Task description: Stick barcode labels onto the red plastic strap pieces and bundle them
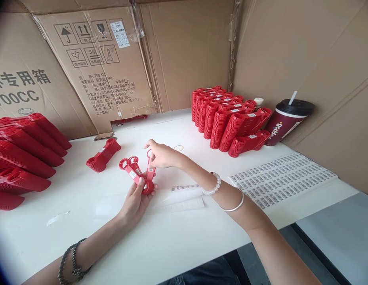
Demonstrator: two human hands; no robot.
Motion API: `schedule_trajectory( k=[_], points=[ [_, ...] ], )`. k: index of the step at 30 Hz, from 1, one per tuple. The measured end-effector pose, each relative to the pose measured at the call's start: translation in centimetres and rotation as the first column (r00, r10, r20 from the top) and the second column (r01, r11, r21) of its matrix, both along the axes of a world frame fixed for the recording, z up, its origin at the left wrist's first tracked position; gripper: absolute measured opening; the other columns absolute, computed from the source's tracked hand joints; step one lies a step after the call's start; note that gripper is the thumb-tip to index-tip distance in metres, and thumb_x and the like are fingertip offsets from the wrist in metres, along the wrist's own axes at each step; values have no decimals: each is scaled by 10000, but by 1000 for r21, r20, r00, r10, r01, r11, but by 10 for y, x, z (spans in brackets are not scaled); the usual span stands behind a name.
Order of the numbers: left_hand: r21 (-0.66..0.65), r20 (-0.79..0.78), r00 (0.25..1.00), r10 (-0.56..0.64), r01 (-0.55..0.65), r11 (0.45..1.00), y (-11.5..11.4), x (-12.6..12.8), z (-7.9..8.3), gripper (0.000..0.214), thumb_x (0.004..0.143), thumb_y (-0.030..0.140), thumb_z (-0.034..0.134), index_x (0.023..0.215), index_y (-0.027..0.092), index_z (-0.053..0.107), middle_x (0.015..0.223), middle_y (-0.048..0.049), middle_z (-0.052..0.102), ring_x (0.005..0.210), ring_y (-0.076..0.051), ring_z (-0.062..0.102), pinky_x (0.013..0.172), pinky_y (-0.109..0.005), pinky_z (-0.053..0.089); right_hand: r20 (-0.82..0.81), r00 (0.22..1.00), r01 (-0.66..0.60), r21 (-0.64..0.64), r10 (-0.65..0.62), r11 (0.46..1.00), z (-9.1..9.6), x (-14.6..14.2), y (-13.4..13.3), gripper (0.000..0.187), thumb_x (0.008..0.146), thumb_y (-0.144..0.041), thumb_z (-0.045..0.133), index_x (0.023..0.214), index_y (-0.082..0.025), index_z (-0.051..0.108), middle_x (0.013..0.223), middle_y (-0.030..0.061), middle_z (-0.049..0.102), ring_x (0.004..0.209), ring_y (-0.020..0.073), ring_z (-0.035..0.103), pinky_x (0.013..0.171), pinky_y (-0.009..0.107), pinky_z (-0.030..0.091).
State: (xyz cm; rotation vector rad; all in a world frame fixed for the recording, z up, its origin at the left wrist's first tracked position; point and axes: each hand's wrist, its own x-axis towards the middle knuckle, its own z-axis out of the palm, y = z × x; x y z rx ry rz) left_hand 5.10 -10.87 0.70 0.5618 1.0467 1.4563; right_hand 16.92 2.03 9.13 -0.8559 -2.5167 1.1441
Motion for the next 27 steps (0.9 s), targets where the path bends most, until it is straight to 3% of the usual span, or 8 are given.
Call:
schedule_trajectory(
  k=[3, 7, 12, 22, 25, 27],
  points=[
    [-12, 9, 1000, 24, -24, 1000, 1, -1, -2, 339, 835, 444, 628, 1087, 221, 586, 1130, -49, 589, 814, -129, 607, 699, -256, 492, 37, 994, 102, 36, -104, 994, -2, -5, -6, 774, 694, -103, 623, 1382, -157, 272, 847, 8, 674, 799, 167, 609, 638, 240, 428],
    [-37, 29, 997, 72, -71, 997, 2, -1, -3, 335, 822, 439, 647, 1062, 210, 599, 1053, -45, 607, 842, -143, 619, 716, -263, 501, 20, 993, 118, 16, -118, 993, -9, -11, -7, 875, 689, -80, 593, 1438, -129, 145, 829, 8, 681, 754, 164, 613, 588, 232, 422],
    [-38, 49, 996, 76, -74, 997, 2, -1, -1, 362, 819, 424, 658, 1099, 204, 595, 954, -37, 617, 832, -138, 616, 721, -259, 498, -6, 994, 107, 19, -107, 994, -16, -13, 0, 851, 698, -96, 594, 1429, -116, 160, 826, 14, 695, 807, 176, 623, 632, 237, 424],
    [-20, 28, 998, 60, -60, 998, 1, -3, -5, 363, 809, 443, 663, 1084, 215, 597, 1054, -53, 617, 844, -145, 616, 694, -269, 497, 8, 992, 129, 60, -130, 990, -20, -16, 2, 832, 700, -94, 602, 1423, -123, 193, 825, 12, 700, 850, 183, 629, 691, 245, 426],
    [-24, 38, 998, 57, -56, 998, 1, -3, -4, 369, 805, 444, 667, 1073, 201, 594, 984, -51, 620, 848, -149, 612, 707, -270, 496, 55, 986, 150, 103, -156, 983, -20, -16, -1, 805, 709, -94, 594, 1418, -151, 215, 843, 18, 695, 794, 174, 624, 635, 236, 412],
    [-31, 49, 997, 56, -55, 998, 1, -2, -4, 373, 806, 440, 669, 1077, 196, 589, 954, -48, 618, 851, -149, 610, 713, -265, 495, 88, 980, 157, 199, -178, 967, -21, -17, -7, 788, 722, -74, 556, 1425, -154, 210, 829, 20, 687, 740, 169, 613, 601, 239, 395]
  ],
)
